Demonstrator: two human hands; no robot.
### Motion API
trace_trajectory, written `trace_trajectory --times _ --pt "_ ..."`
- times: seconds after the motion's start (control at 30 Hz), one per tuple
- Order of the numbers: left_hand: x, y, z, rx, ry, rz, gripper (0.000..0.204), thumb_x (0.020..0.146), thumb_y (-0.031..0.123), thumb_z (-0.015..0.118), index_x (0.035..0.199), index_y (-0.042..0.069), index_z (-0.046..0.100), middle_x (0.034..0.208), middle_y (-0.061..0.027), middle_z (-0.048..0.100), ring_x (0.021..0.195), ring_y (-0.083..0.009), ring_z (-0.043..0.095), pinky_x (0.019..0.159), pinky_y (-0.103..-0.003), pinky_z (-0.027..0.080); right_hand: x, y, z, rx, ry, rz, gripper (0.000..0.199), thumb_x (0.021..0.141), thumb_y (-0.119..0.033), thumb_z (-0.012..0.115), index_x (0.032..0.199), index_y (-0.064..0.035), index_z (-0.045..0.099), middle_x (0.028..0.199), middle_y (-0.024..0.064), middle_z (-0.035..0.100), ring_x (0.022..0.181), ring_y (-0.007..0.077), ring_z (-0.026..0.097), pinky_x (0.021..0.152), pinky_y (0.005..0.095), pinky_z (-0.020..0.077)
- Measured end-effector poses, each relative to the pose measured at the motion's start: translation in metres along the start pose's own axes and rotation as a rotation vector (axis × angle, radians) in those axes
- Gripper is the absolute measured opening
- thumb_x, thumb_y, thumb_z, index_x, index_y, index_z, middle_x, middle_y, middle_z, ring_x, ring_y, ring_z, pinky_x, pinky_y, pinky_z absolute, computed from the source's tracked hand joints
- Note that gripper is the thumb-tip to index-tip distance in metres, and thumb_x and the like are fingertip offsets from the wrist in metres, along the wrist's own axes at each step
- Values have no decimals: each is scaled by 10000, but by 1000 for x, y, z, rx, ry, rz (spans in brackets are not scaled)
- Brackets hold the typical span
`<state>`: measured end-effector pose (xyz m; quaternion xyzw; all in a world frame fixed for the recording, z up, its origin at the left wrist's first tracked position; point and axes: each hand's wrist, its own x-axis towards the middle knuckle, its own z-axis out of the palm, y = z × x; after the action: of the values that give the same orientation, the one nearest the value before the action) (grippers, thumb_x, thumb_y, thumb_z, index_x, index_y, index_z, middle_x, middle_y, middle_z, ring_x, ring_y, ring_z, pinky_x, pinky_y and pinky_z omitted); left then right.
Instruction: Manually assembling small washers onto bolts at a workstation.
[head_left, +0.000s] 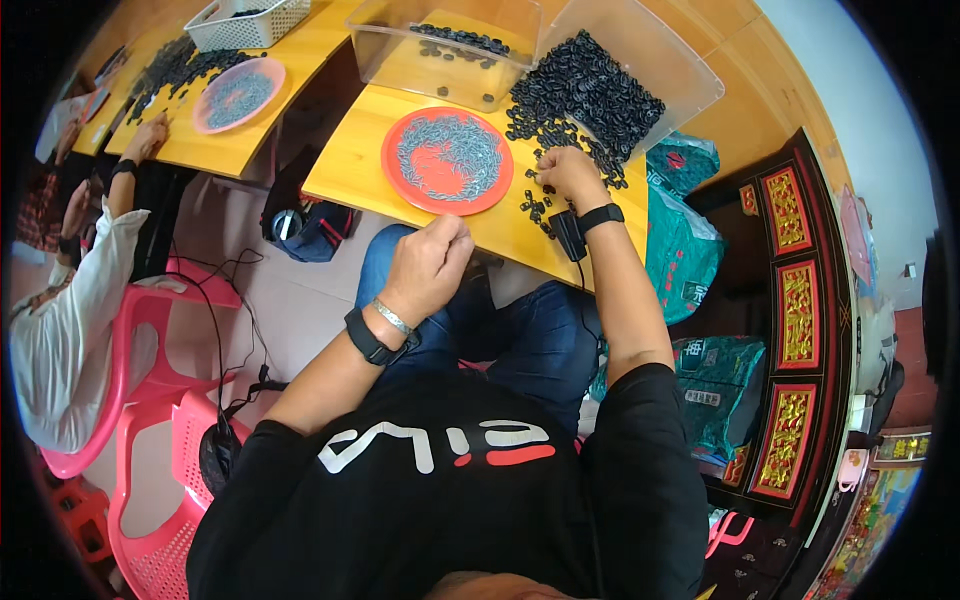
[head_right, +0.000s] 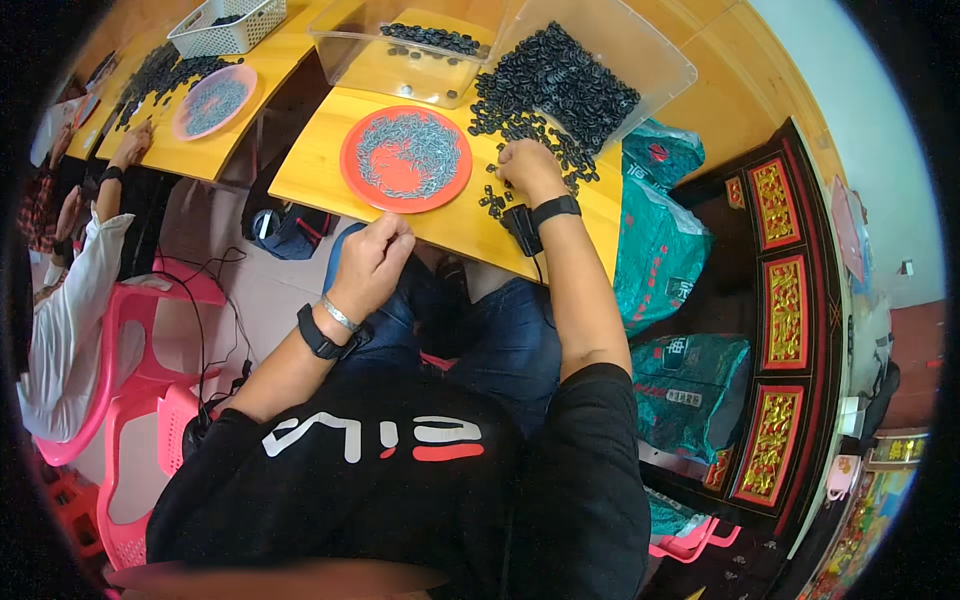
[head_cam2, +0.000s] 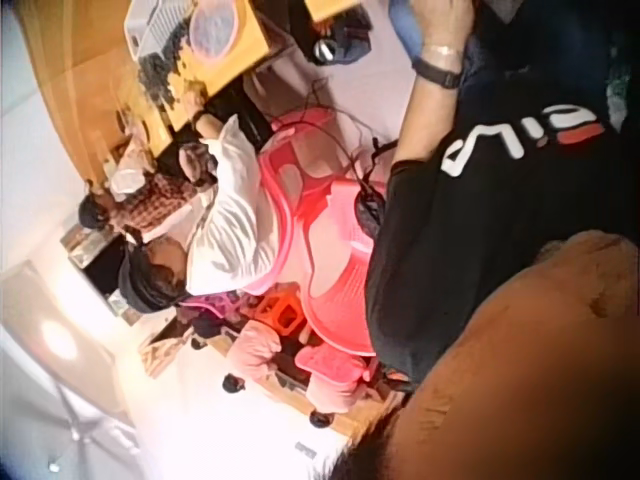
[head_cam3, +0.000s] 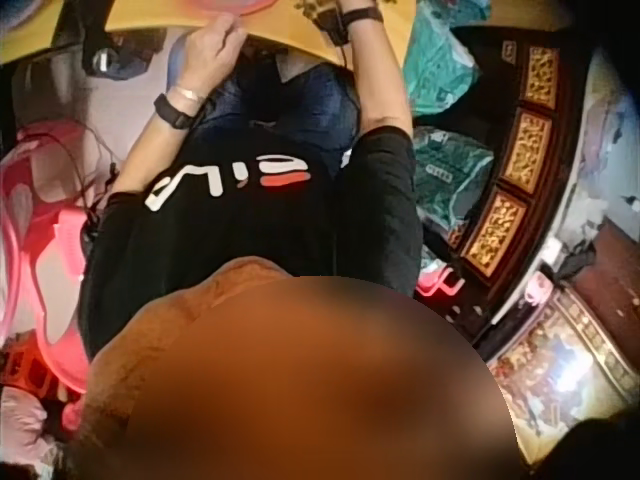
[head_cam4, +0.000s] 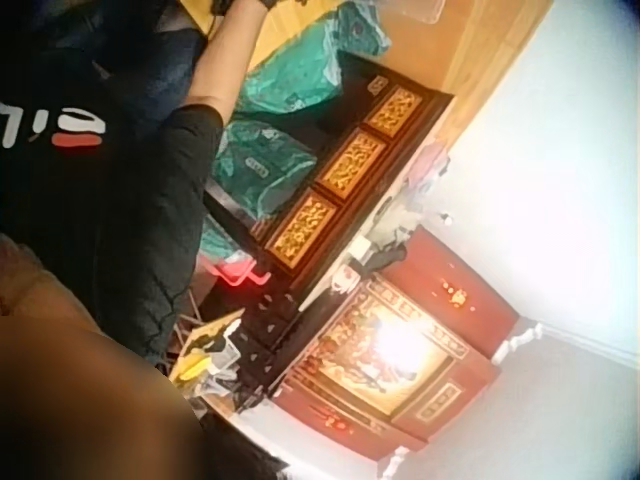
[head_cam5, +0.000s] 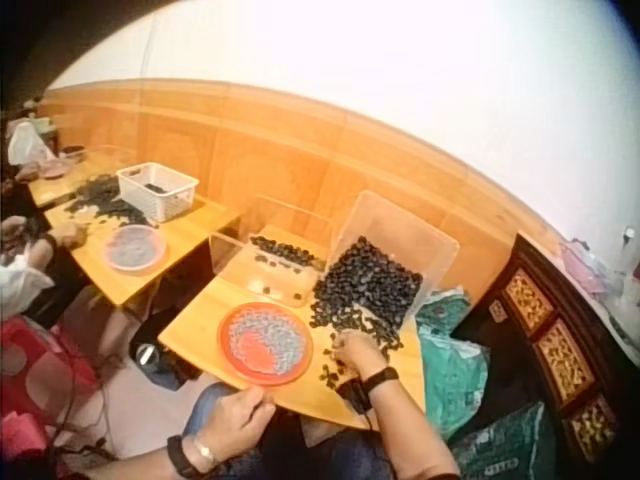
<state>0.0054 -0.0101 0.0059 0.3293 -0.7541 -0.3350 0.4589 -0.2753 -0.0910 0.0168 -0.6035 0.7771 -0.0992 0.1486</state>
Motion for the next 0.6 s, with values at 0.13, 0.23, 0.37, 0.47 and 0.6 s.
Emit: trace_trajectory --times 0.13,0.23,0.37,0.47,0.6 --pt "5 2 -1 -29 -12 -67 87 816 90 535 796 16 494 701 -176 567 658 -362 574 564 -389 450 5 2 11 -62 66 -26 110 664 -120 673 749 -56 642 722 124 644 693 262 627 641 353 484" --pt "6 0 0 -60 -16 -94 87 815 87 537 806 11 497 701 -176 566 650 -352 576 569 -372 450 7 8 17 -99 100 -43 86 687 -121 639 741 -55 629 717 124 641 700 281 625 649 366 485" --pt "5 -6 2 -71 -23 -113 96 823 88 546 814 -1 513 642 -122 514 574 -238 519 559 -309 417 8 5 15 -138 64 -55 81 694 -116 620 742 -51 615 720 131 638 707 299 621 663 371 484" --pt "4 -9 3 -59 -25 -131 101 824 90 545 802 -2 512 625 -105 498 558 -206 502 547 -302 407 3 -2 11 -89 -49 -23 163 745 -73 532 849 -4 636 867 219 630 875 354 606 779 422 467" --pt "5 -11 2 -48 -38 -160 107 830 97 538 786 3 515 608 -75 488 524 -154 484 511 -286 387 3 11 18 -18 87 -143 112 700 -79 589 798 -44 631 737 138 639 706 303 619 671 370 485"
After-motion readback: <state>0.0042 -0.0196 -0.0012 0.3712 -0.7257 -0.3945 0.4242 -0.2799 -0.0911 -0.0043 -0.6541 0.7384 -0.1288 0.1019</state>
